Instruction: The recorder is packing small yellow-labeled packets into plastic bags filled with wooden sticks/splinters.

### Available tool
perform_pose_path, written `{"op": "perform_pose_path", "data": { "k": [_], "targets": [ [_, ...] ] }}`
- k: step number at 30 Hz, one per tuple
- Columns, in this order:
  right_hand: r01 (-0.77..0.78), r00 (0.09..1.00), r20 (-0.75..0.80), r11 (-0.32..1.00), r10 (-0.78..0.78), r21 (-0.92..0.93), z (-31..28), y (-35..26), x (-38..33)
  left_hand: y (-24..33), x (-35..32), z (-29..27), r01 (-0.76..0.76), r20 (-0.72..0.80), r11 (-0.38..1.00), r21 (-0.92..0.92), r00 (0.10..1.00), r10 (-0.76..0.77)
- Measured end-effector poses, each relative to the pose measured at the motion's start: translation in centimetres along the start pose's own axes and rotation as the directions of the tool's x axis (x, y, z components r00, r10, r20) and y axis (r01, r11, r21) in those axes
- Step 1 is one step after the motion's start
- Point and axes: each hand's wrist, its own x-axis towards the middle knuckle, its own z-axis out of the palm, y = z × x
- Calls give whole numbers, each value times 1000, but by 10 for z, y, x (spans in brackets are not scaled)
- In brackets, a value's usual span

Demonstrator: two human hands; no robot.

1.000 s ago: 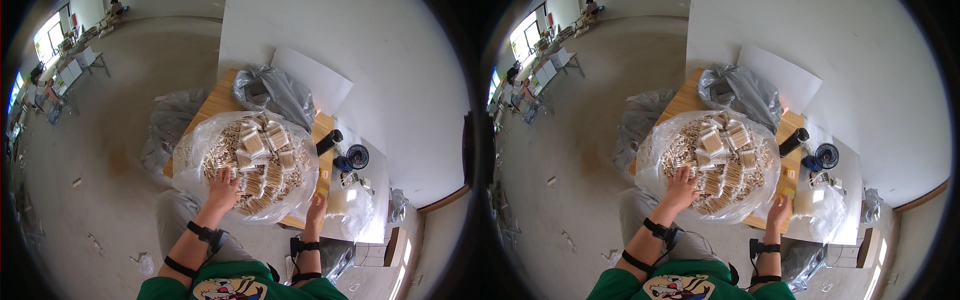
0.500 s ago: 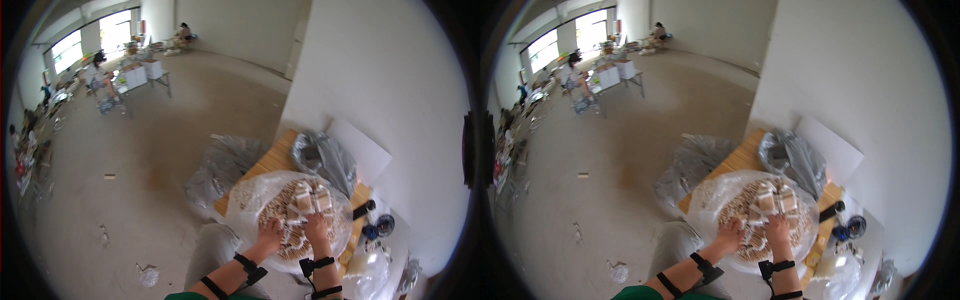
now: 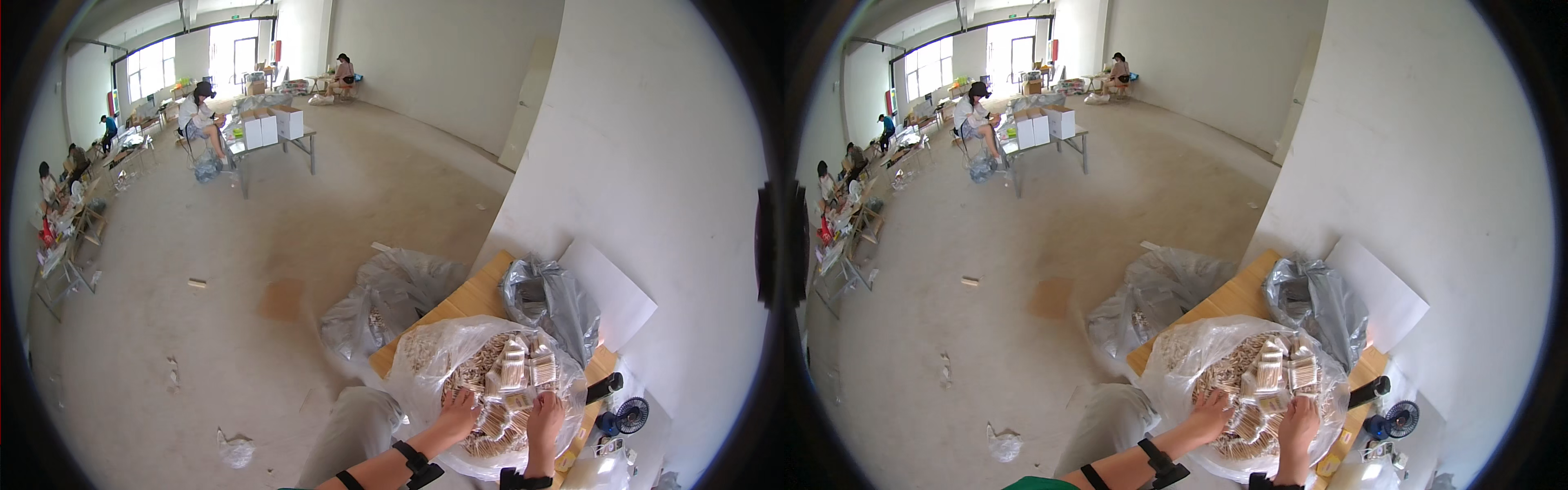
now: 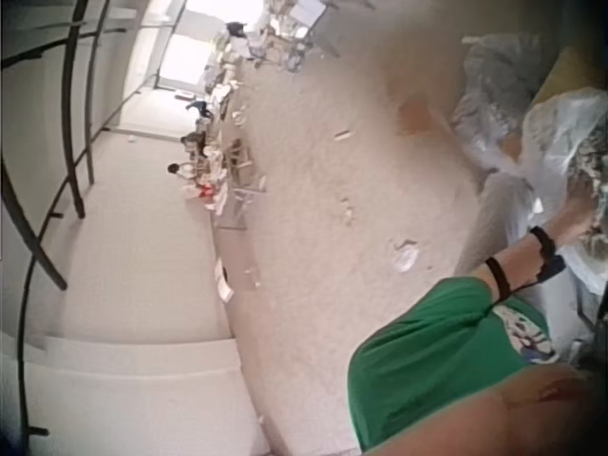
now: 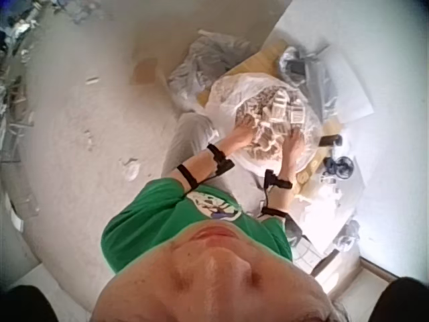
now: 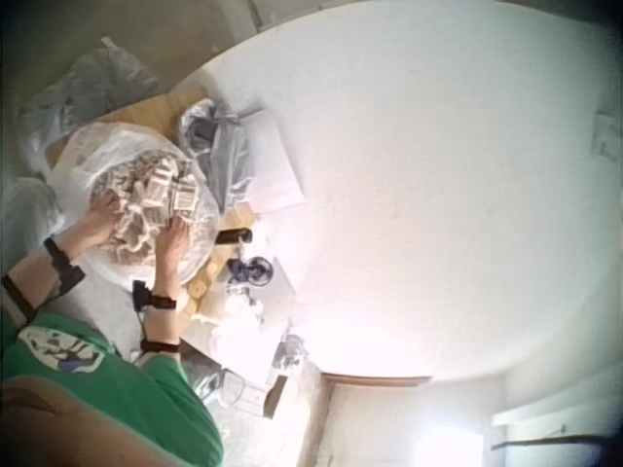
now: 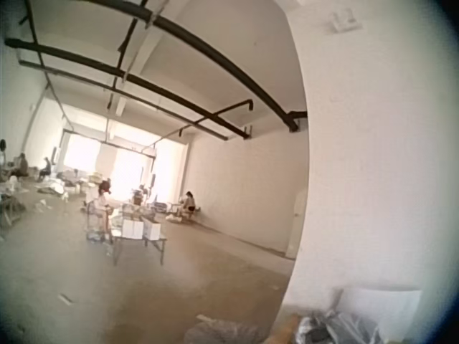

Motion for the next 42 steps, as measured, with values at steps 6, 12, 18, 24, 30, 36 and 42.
{"op": "perform_pose_path", "data": {
  "k": [6, 12, 18, 24, 30, 36, 42],
  "targets": [
    [-195, 967, -134, 966, 218, 171, -1, -16, -51, 34, 21, -38, 67, 4, 809, -584, 997, -79],
    [-16, 983, -173, 973, 57, 232, -3, -48, -67, 47, 17, -37, 147, 62, 585, -798, 985, -164],
    [103, 983, -172, 971, -67, 215, -1, -53, -68, 43, 14, -27, 352, 299, 299, -887, 931, -210],
    [151, 976, -183, 971, -117, 185, 1, -57, -69, 38, 16, -17, 501, 492, 20, -865, 855, -164],
    [139, 986, -119, 969, -117, 204, -3, -59, -74, 38, 11, -14, 570, 583, -123, -812, 797, -156],
    [-71, 994, -60, 958, 92, 277, -7, -48, -83, 49, 5, -17, 530, 527, -30, -848, 833, -169],
    [-172, 984, 15, 935, 177, 311, 1, -39, -82, 52, 3, -24, 388, 340, 436, -812, 921, -187]
  ]
}}
